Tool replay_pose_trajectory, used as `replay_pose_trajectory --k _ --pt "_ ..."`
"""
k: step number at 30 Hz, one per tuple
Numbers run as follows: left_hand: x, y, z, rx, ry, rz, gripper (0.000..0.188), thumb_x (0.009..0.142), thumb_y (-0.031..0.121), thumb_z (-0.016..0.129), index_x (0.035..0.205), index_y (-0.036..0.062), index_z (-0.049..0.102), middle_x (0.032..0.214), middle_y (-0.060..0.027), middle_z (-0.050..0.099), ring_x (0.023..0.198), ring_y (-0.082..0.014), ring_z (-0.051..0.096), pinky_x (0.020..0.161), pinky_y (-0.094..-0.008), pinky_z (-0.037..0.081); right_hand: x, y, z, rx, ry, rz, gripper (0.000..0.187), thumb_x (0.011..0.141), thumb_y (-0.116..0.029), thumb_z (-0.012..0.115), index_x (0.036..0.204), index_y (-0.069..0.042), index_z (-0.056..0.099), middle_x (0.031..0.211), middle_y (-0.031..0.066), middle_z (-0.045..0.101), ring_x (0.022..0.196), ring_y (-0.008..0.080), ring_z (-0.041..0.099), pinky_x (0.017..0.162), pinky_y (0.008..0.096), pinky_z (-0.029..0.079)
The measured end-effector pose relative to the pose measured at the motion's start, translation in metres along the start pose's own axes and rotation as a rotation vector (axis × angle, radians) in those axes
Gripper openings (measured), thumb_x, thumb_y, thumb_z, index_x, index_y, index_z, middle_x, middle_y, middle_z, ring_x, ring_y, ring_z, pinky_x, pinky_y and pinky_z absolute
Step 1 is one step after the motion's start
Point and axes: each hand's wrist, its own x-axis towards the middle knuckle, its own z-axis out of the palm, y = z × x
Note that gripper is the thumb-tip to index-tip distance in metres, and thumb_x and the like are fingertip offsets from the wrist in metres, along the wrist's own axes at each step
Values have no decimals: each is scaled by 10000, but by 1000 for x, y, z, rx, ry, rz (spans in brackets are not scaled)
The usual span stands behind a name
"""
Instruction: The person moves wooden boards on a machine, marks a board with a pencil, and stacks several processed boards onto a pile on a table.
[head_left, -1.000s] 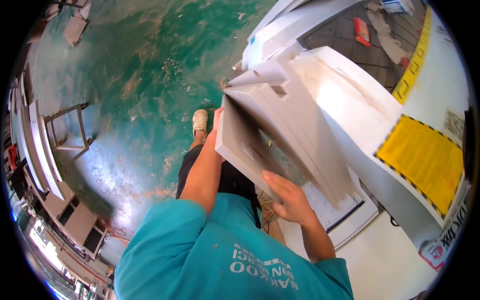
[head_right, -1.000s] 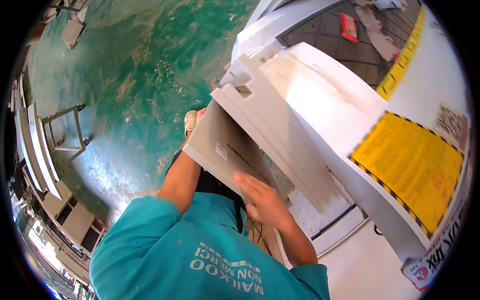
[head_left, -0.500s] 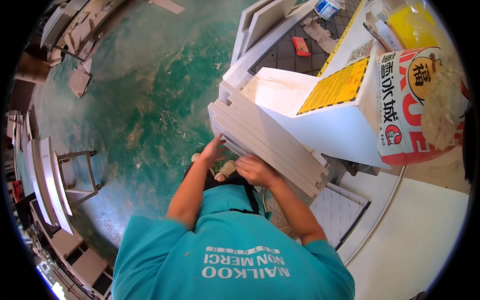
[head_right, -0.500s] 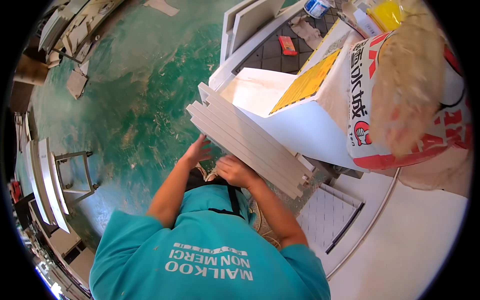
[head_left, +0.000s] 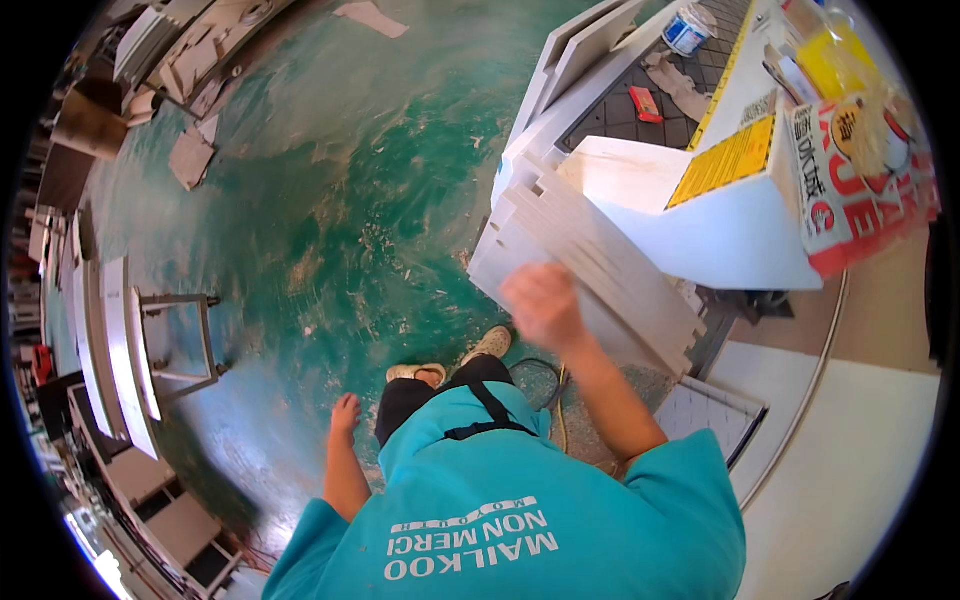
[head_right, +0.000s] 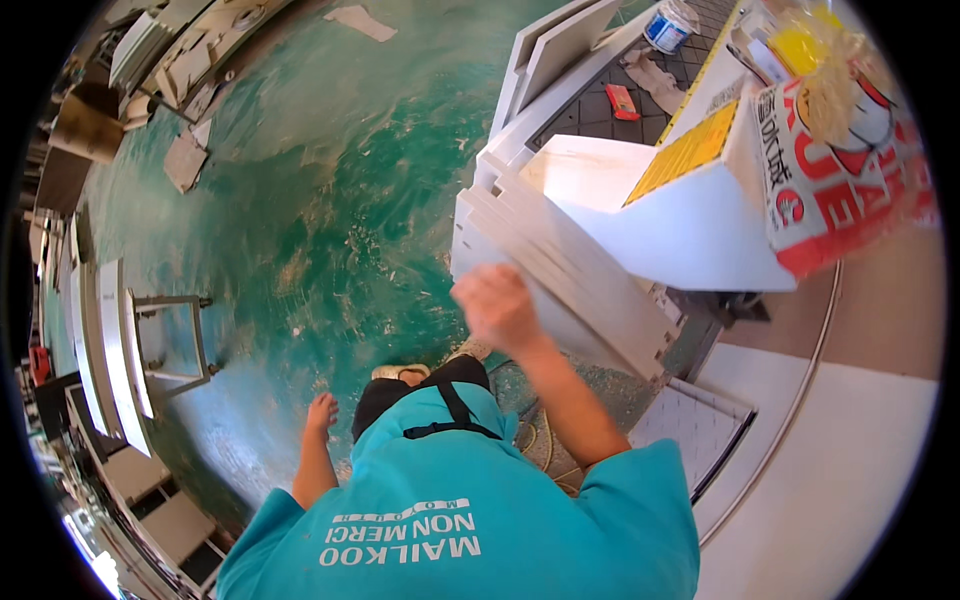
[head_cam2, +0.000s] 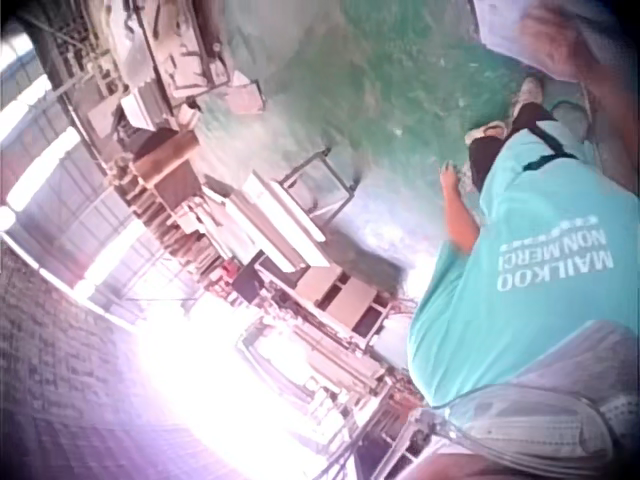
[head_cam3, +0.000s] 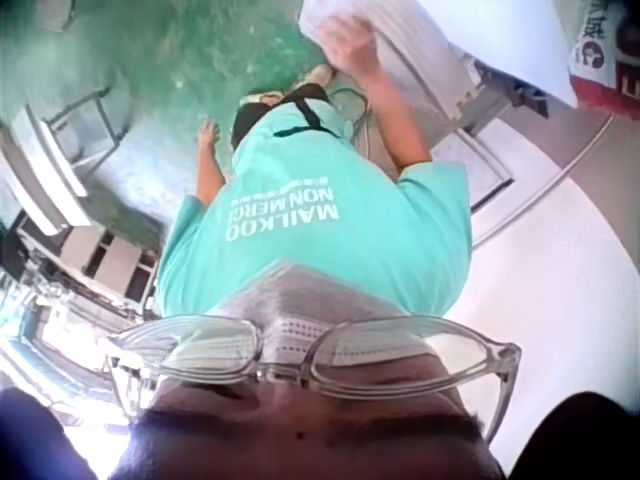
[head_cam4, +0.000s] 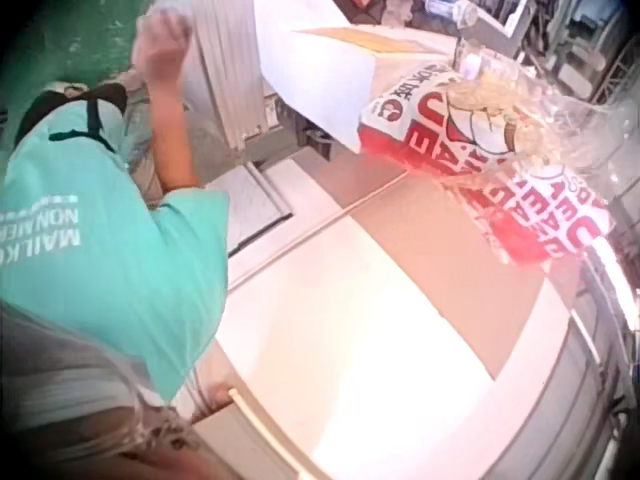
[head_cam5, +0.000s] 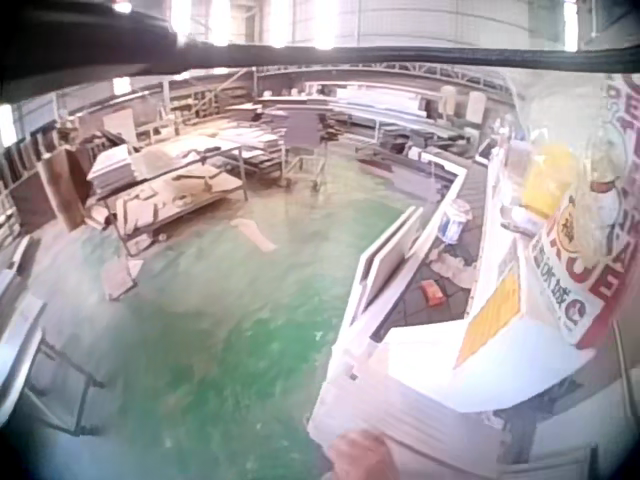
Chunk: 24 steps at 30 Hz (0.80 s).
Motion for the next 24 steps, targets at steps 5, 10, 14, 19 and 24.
replay_pose_trajectory --k 5,10,14,19,24 --pt "-15 -116 -81 64 79 2 423 883 412 627 1138 84 705 967 -102 713 854 -223 657 755 -386 534 21 31 2 -661 -156 473 808 713 -357 811 1408 -92 495 1471 195 449 1369 370 397 1138 500 292" --pt "22 -155 -151 339 137 188 555 856 483 618 1258 101 644 1264 -180 638 1187 -361 590 1010 -426 465 -17 85 10 -792 -160 509 957 754 -398 798 1518 -79 317 1532 188 371 1421 348 331 1169 471 259" --pt "39 -153 -203 23 276 133 583 855 503 597 1304 131 609 1262 -153 643 1179 -350 595 1010 -423 469 -18 76 18 -921 -240 634 874 813 -432 734 1508 -88 332 1551 180 336 1423 339 324 1156 444 296" --pt "41 -196 -250 -50 316 93 584 856 506 598 1313 143 600 1260 -139 647 1174 -341 600 1009 -431 468 14 28 132 -971 -100 776 746 799 -349 735 1445 -95 461 1487 156 444 1300 348 495 1093 435 398" --pt "33 -244 -310 -252 370 26 619 855 517 596 1316 103 592 1263 -154 642 1182 -326 601 1007 -410 472 28 -124 309 -380 -1159 325 641 792 -314 722 1370 -97 549 1416 141 524 1238 339 550 1049 429 442"
